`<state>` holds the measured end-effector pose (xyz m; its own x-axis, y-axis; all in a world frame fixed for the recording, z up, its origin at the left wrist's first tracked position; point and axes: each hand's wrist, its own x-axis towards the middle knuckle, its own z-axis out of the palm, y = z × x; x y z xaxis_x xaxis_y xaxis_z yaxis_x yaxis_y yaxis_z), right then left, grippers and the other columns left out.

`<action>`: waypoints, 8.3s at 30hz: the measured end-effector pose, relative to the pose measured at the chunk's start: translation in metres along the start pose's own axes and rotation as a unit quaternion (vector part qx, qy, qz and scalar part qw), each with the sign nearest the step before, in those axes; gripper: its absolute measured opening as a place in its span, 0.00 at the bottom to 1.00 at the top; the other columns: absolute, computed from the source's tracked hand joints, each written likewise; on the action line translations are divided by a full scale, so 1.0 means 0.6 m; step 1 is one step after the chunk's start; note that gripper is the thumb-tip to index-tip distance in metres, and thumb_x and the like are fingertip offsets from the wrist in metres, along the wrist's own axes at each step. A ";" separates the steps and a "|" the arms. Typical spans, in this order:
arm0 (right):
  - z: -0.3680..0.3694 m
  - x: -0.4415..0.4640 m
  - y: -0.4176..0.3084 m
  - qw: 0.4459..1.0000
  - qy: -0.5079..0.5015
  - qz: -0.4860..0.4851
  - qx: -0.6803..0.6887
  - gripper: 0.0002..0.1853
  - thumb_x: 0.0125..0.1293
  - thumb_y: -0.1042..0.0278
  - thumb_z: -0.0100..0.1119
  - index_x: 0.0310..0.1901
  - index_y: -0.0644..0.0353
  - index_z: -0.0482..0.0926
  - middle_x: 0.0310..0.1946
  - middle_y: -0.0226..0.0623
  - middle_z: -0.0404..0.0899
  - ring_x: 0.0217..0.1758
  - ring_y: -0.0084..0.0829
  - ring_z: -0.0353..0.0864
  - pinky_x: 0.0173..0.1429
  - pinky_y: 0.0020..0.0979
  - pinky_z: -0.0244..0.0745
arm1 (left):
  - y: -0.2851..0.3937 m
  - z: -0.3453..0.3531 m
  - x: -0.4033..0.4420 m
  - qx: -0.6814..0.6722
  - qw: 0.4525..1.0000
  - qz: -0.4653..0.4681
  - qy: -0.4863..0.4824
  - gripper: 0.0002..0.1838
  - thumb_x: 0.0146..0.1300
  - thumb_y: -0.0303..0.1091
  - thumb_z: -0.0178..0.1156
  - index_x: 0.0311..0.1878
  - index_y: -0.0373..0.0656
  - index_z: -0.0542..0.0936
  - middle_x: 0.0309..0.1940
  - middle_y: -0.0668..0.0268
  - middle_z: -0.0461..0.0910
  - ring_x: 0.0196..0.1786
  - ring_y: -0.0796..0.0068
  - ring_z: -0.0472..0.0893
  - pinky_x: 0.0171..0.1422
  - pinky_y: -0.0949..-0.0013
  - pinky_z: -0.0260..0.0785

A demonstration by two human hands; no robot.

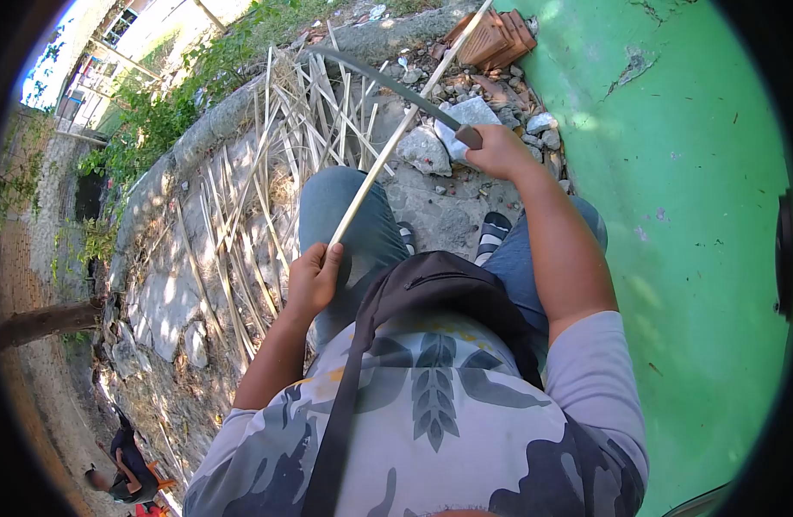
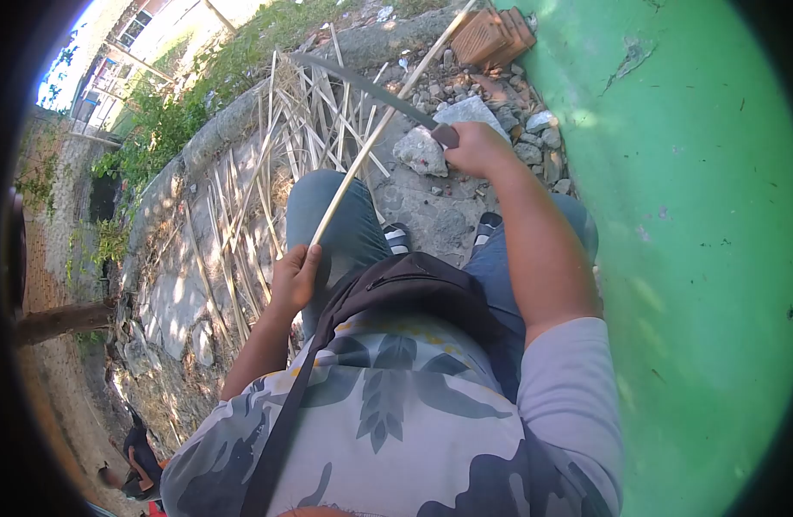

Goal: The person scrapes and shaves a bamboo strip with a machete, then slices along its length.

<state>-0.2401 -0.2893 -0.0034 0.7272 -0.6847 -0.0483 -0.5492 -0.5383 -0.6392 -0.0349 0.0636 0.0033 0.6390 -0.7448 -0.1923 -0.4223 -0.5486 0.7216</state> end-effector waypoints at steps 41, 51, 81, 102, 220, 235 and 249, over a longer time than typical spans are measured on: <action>0.012 -0.032 -0.021 0.991 -0.074 -0.008 -0.113 0.12 0.58 0.60 0.64 0.42 0.55 0.85 0.38 0.48 0.87 0.45 0.51 0.86 0.49 0.46 0.80 | 0.028 -0.004 -0.002 0.053 0.998 0.010 -0.021 0.23 0.75 0.50 0.62 0.35 0.35 0.81 0.19 0.63 0.74 0.24 0.75 0.71 0.31 0.64 0.66; 0.012 0.009 0.009 0.999 -0.035 0.041 -0.008 0.13 0.57 0.62 0.65 0.44 0.51 0.87 0.41 0.48 0.88 0.48 0.49 0.87 0.52 0.46 0.80 | 0.011 0.001 -0.001 0.023 1.000 0.020 0.001 0.24 0.76 0.50 0.61 0.32 0.36 0.78 0.17 0.64 0.71 0.24 0.77 0.67 0.29 0.64 0.63; 0.020 -0.047 -0.070 0.975 -0.095 -0.131 -0.153 0.10 0.57 0.60 0.68 0.39 0.52 0.85 0.34 0.44 0.87 0.42 0.50 0.87 0.46 0.47 0.79 | -0.019 0.005 0.010 -0.054 0.998 0.037 0.002 0.24 0.80 0.47 0.57 0.31 0.37 0.77 0.19 0.73 0.69 0.26 0.84 0.64 0.29 0.68 0.59; -0.001 0.004 -0.013 0.999 -0.032 0.031 -0.026 0.13 0.57 0.62 0.64 0.44 0.51 0.87 0.41 0.45 0.88 0.48 0.48 0.87 0.54 0.46 0.81 | 0.014 -0.010 -0.001 0.014 0.999 0.034 -0.012 0.24 0.73 0.50 0.64 0.31 0.36 0.76 0.17 0.66 0.70 0.23 0.79 0.68 0.28 0.64 0.62; 0.020 -0.033 -0.049 0.985 -0.140 -0.073 -0.071 0.13 0.56 0.61 0.68 0.42 0.55 0.85 0.31 0.46 0.86 0.38 0.49 0.86 0.44 0.45 0.78 | -0.006 -0.007 0.002 0.013 0.998 0.066 -0.015 0.19 0.78 0.43 0.58 0.34 0.35 0.79 0.18 0.58 0.74 0.20 0.68 0.71 0.28 0.62 0.64; 0.015 -0.053 -0.097 0.968 -0.150 -0.080 -0.187 0.10 0.59 0.59 0.65 0.41 0.51 0.85 0.35 0.43 0.87 0.41 0.49 0.87 0.48 0.48 0.80 | 0.007 -0.026 0.008 0.023 0.996 0.057 -0.057 0.20 0.78 0.44 0.58 0.35 0.35 0.79 0.18 0.61 0.73 0.23 0.70 0.71 0.29 0.62 0.64; 0.017 -0.075 -0.085 0.985 -0.125 -0.034 -0.111 0.16 0.57 0.57 0.69 0.43 0.57 0.86 0.39 0.49 0.87 0.46 0.50 0.87 0.51 0.46 0.80 | -0.014 -0.012 0.002 0.005 0.997 0.075 -0.017 0.23 0.78 0.47 0.57 0.33 0.35 0.78 0.19 0.53 0.74 0.21 0.59 0.72 0.30 0.57 0.65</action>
<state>-0.2406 -0.2258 0.0233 0.8291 -0.5157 -0.2159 -0.5516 -0.6919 -0.4658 -0.0260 0.0701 0.0016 0.5457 -0.8313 -0.1052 -0.5187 -0.4337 0.7368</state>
